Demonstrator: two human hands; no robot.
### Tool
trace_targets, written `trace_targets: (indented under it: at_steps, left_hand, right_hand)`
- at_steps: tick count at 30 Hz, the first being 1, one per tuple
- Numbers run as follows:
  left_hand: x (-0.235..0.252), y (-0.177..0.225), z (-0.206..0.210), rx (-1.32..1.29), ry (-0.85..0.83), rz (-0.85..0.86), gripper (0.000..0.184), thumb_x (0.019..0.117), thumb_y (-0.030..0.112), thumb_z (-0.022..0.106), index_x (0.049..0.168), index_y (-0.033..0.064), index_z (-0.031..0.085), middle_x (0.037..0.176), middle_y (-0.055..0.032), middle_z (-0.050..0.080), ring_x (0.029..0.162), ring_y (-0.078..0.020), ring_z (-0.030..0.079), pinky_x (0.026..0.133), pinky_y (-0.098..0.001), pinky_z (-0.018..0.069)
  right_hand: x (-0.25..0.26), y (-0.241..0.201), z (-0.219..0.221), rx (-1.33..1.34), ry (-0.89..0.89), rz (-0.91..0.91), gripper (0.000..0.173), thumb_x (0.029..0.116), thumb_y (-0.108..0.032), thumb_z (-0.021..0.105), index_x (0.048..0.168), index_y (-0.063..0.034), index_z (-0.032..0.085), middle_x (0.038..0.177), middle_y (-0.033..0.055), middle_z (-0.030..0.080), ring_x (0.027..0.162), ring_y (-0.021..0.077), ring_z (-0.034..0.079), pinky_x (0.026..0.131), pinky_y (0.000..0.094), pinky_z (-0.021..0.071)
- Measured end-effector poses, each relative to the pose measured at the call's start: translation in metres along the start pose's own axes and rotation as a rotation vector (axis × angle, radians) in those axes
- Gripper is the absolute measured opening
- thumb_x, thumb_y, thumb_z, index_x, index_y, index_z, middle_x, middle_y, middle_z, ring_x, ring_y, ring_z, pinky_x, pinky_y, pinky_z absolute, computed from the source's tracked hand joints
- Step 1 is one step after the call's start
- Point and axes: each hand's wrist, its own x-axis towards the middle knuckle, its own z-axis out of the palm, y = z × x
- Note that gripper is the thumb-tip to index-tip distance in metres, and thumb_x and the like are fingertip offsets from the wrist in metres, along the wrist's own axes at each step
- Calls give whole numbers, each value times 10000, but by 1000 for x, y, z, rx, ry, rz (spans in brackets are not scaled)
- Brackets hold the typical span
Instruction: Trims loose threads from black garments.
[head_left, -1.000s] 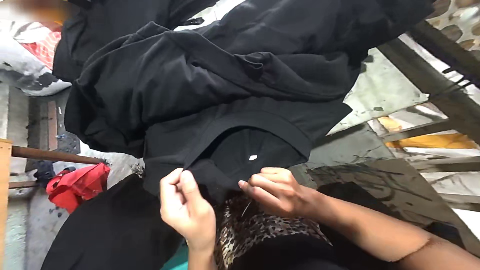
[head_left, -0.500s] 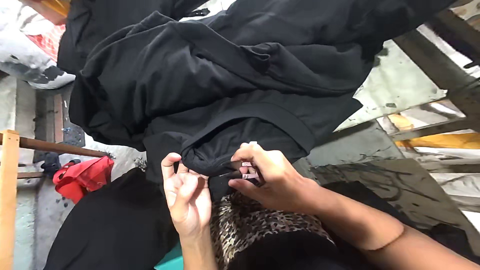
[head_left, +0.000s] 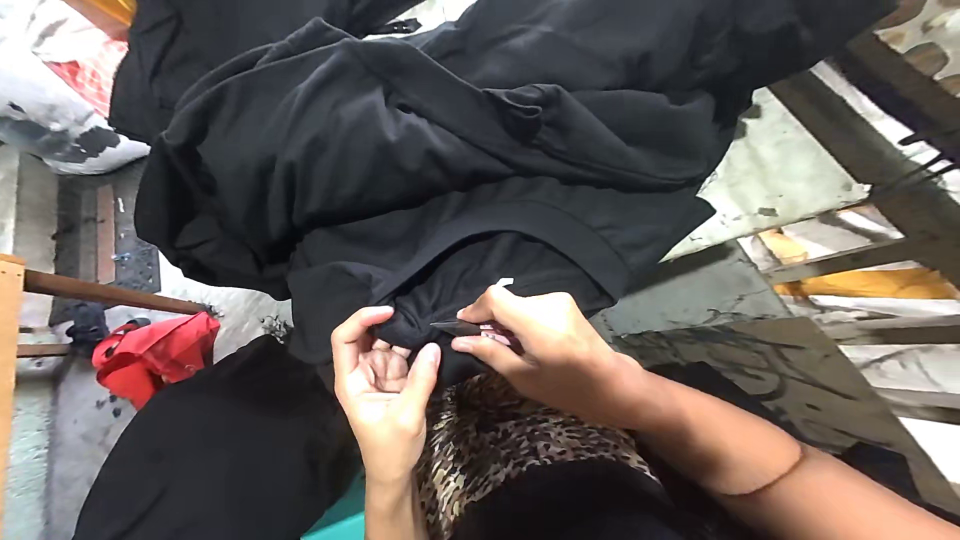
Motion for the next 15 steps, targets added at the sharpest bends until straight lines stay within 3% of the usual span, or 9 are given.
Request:
trace_targets:
  at_steps: [2,4,6,8,12,15]
  left_hand:
    - [1,-3,0,177,48,67,278,832,48,789,1072,172,724,1046,111,665,919,9,661,815,-162,586]
    - [1,-4,-5,180,36,99,136,874,144,783,984,222,766,984,146,668,886,50,627,754,-102,542]
    - [0,-2,-13,62,-42,67,57,923,228,744,957,265,770,1018,155,694,962,37,632,827,-130,530]
    - [-2,3,-19,-36,-94,26,29,914,245,758,929,254,782,1108,112,701,1027,-10,641,892,-185,537]
    - [-7,7,-18,-26,-65,-10,48,926,282,739,904,243,757,1049,121,689,975,14,640,852,-159,537]
    - [-8,10,-16,-6,-25,-34,54,941,279,721,958,229,729,1024,112,679,954,-3,649,846,-182,555]
  right_hand:
    - [-3,1,-3,-11,-3,-3,240,977,-255,603,884,-45,673,610,9,574,496,76,492,452,214,360]
    - [-5,3,-3,-33,-1,-39,247,981,-255,595,886,-42,678,620,21,592,502,92,513,453,227,369]
    - [-6,5,-1,-72,9,-82,261,978,-269,601,887,-38,681,629,35,593,502,117,516,451,246,376]
    - [-6,6,1,-121,16,-128,265,981,-278,601,875,-43,665,636,41,583,503,135,521,449,256,377]
    - [-3,3,6,-112,23,-139,300,1012,-304,552,892,-48,651,649,38,570,503,136,517,445,260,373]
    - [2,0,5,123,62,7,307,992,-322,628,995,-16,653,824,70,636,623,59,552,528,169,436]
